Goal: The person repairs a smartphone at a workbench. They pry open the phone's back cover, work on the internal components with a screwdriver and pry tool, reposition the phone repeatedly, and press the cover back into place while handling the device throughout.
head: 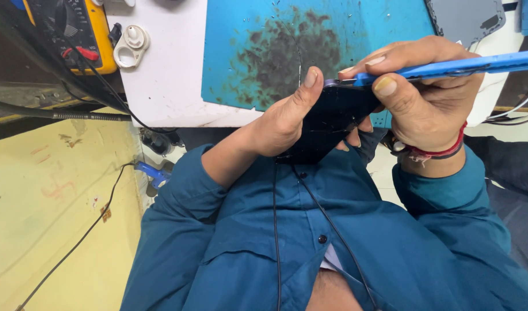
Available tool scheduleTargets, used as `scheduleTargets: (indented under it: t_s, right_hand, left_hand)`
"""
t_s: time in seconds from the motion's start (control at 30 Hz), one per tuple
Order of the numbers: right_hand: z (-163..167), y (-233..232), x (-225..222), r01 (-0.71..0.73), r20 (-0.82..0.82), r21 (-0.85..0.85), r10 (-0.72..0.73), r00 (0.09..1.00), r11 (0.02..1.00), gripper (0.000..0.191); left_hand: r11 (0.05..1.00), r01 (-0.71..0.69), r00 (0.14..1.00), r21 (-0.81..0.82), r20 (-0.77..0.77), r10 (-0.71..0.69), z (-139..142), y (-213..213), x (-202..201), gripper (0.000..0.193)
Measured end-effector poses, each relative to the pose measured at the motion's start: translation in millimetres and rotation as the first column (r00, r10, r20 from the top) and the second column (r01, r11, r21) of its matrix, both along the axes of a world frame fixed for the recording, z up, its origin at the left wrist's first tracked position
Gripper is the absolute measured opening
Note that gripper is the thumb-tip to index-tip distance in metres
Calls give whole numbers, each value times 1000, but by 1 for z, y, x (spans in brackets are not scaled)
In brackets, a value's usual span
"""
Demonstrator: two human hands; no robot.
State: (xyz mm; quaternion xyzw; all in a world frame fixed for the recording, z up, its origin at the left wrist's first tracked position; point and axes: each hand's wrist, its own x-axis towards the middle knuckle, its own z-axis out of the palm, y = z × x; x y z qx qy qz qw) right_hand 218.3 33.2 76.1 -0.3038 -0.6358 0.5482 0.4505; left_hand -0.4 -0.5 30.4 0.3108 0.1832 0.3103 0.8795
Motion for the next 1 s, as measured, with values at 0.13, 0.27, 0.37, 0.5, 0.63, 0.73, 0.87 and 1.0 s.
scheduleTargets:
  t_s: [0.13,0.27,0.37,0.5,0.63,0.73,0.87,1.0]
  right_hand:
    - [0,2,-1,-3,0,18,3,1000,1000,16]
    - [7,1,-3,7,12,-22,-7,1000,1000,13]
    - [13,2,-6,32,118,7,-33,993,999,12]
    - [15,8,-10,-7,295,239,-66,953,971,12]
    - [10,10,-10,-67,299,410,-65,952,910,15]
    - [5,7,-9,-15,282,434,-121,952,901,17]
    - [2,-1,-8,70,193,227,-115,974,971,16]
    - [4,-11,-2,141,100,-122,-129,987,982,15]
  left_hand:
    - [1000,2,1000,16,-12,-2,0,0,1,97]
    - [999,16,1000,30,-26,-16,0,1,1,97]
    - [998,18,999,64,-33,-15,-1,2,-1,97]
    - [1000,18,1000,10,2,-18,-1,1,-2,96]
    - [999,-8,999,-46,38,9,0,0,1,90]
    - [997,1,1000,-77,16,1,1,-1,2,88]
    - [1000,16,1000,-7,20,-16,-1,0,4,90]
    - [999,30,1000,-12,-10,-30,-1,-4,7,92]
